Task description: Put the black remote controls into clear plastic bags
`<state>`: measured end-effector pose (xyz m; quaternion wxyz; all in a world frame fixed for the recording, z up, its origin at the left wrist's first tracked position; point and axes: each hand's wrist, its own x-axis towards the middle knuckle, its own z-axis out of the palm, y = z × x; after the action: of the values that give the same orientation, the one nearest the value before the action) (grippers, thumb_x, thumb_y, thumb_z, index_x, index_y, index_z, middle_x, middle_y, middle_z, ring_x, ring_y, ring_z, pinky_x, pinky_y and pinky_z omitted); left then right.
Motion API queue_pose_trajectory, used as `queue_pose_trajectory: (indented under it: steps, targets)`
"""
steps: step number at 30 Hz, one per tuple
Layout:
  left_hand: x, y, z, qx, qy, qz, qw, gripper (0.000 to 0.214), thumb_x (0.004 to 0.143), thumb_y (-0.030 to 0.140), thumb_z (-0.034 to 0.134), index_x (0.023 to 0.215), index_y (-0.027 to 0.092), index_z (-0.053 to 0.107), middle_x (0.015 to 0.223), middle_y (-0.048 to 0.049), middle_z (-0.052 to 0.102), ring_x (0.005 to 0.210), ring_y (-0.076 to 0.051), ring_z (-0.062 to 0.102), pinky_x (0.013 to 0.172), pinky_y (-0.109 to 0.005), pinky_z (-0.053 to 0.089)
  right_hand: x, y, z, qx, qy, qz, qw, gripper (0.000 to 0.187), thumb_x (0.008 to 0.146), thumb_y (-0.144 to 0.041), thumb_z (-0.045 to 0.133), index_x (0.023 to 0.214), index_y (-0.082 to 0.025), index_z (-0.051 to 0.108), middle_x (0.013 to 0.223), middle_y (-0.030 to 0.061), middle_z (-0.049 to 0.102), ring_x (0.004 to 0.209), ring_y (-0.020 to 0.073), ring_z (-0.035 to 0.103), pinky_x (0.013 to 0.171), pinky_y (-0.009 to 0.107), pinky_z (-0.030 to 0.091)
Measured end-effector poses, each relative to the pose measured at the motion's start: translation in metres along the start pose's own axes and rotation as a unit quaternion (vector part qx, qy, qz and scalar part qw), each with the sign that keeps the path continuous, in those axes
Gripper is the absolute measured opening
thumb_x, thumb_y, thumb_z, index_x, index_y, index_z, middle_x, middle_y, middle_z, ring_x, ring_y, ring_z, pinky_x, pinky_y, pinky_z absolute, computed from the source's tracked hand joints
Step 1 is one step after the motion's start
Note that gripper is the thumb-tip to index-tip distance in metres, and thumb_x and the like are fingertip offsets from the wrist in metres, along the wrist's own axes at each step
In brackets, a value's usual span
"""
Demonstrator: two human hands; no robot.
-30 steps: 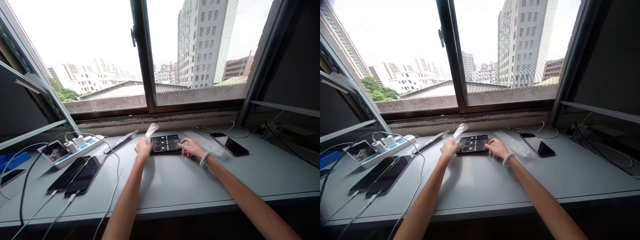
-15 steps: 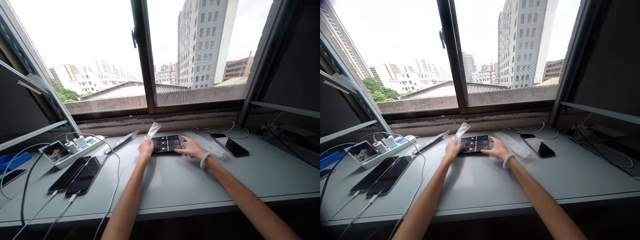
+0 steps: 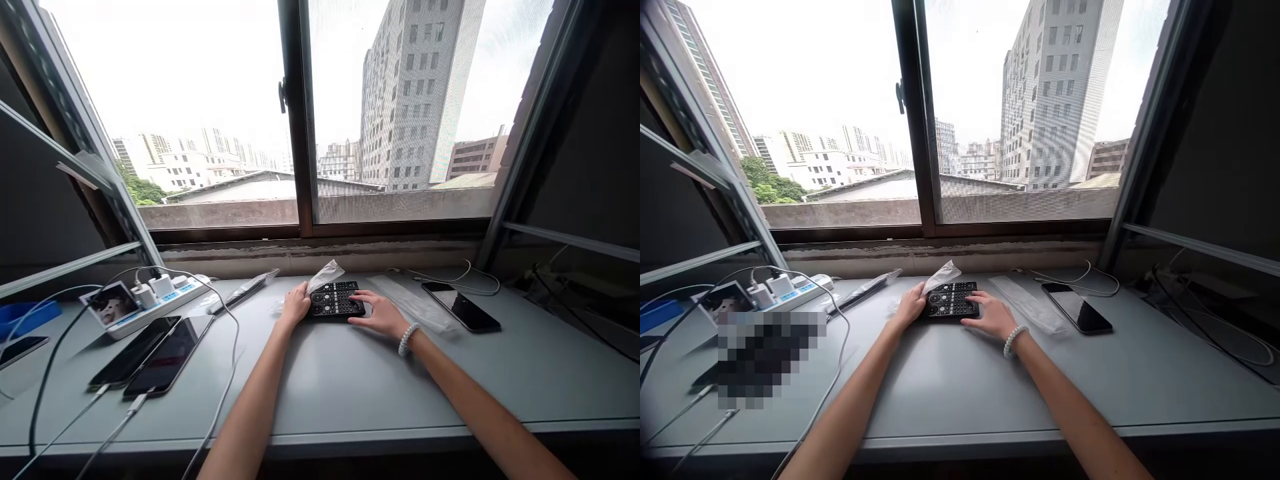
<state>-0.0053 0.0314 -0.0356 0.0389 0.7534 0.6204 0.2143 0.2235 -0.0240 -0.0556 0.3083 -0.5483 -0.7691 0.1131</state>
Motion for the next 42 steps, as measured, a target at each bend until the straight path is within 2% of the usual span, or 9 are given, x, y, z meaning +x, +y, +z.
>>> queue_pose_trajectory:
  steps: [7,14,19,24,28,33,37,39,42]
  targets:
    - [-0.003,0.005,-0.001,0.016,-0.007,-0.004,1.000,0.023,0.081,0.010,0.035,0.091,0.019,0.054,0.098,-0.0073,0.063,0.097,-0.023,0.056,0.078,-0.031,0.038,0.000,0.000,0.001,0.014,0.003,-0.007,1.000,0.055,0.066,-0.050,0.066,0.115,-0.025,0.060,0.128,0.0060,0.052,0.109,0.0251,0.054,0.089,0.036,0.044]
    - [-0.011,0.016,-0.010,0.080,0.108,0.034,0.990,0.022,0.086,0.033,0.042,0.103,0.021,0.048,0.117,-0.0085,0.049,0.100,-0.024,0.053,0.083,-0.034,0.039,0.002,-0.011,-0.009,0.069,0.067,0.050,0.994,0.075,0.064,-0.056,0.064,0.130,-0.027,0.043,0.119,0.0076,0.058,0.094,0.0245,0.061,0.078,0.037,0.047]
    - [-0.018,0.029,-0.013,0.099,0.096,0.112,0.984,0.024,0.079,0.022,0.051,0.102,0.024,0.048,0.113,-0.0058,0.047,0.090,-0.021,0.056,0.080,-0.031,0.041,0.003,-0.014,-0.022,0.206,0.124,0.091,0.966,0.067,0.077,-0.059,0.046,0.134,-0.028,0.033,0.115,0.0069,0.059,0.059,0.0136,0.062,0.056,0.029,0.048]
    - [-0.024,0.043,-0.010,0.087,0.103,0.174,0.975,0.039,0.070,0.005,0.048,0.104,0.024,0.047,0.110,-0.0058,0.047,0.093,-0.019,0.054,0.086,-0.031,0.037,0.005,-0.018,-0.025,0.301,0.183,0.107,0.930,0.068,0.073,-0.060,0.048,0.130,-0.022,0.039,0.104,0.0079,0.062,0.058,0.0142,0.059,0.043,0.026,0.046]
    - [-0.026,0.050,-0.013,0.081,0.121,0.205,0.968,0.051,0.063,-0.005,0.043,0.106,0.022,0.046,0.114,-0.0070,0.047,0.105,-0.020,0.048,0.089,-0.030,0.033,0.010,-0.013,-0.020,0.327,0.184,0.090,0.923,0.066,0.070,-0.057,0.054,0.123,-0.019,0.044,0.093,0.0066,0.064,0.058,0.0142,0.056,0.038,0.024,0.044]
    - [-0.023,0.039,-0.021,0.077,0.131,0.138,0.979,0.035,0.071,0.004,0.053,0.100,0.023,0.051,0.106,-0.0056,0.056,0.102,-0.023,0.049,0.090,-0.033,0.030,0.015,0.002,-0.018,0.298,0.218,0.079,0.926,0.057,0.071,-0.054,0.056,0.115,-0.018,0.050,0.087,0.0075,0.065,0.061,0.0157,0.054,0.039,0.024,0.042]
    - [-0.019,0.028,-0.026,0.056,0.131,0.102,0.985,0.019,0.073,0.019,0.063,0.091,0.023,0.057,0.096,-0.0047,0.062,0.097,-0.024,0.051,0.092,-0.035,0.028,0.014,0.012,-0.020,0.233,0.260,0.090,0.933,0.048,0.074,-0.049,0.054,0.111,-0.018,0.054,0.084,0.0074,0.067,0.060,0.0156,0.054,0.054,0.029,0.045]
    - [-0.017,0.025,-0.027,0.013,0.116,0.085,0.990,0.008,0.074,0.025,0.064,0.080,0.022,0.060,0.087,-0.0038,0.065,0.091,-0.023,0.054,0.090,-0.035,0.030,0.013,0.015,-0.023,0.202,0.287,0.105,0.930,0.043,0.076,-0.045,0.053,0.109,-0.018,0.055,0.085,0.0075,0.067,0.061,0.0165,0.055,0.060,0.031,0.045]
    - [-0.013,0.023,-0.027,-0.139,0.097,0.071,0.983,0.014,0.071,0.034,0.066,0.069,0.020,0.061,0.077,-0.0018,0.064,0.077,-0.019,0.057,0.076,-0.029,0.038,0.013,0.020,-0.027,0.172,0.325,0.132,0.920,0.039,0.077,-0.042,0.050,0.108,-0.018,0.055,0.087,0.0078,0.068,0.066,0.0183,0.057,0.065,0.032,0.043]
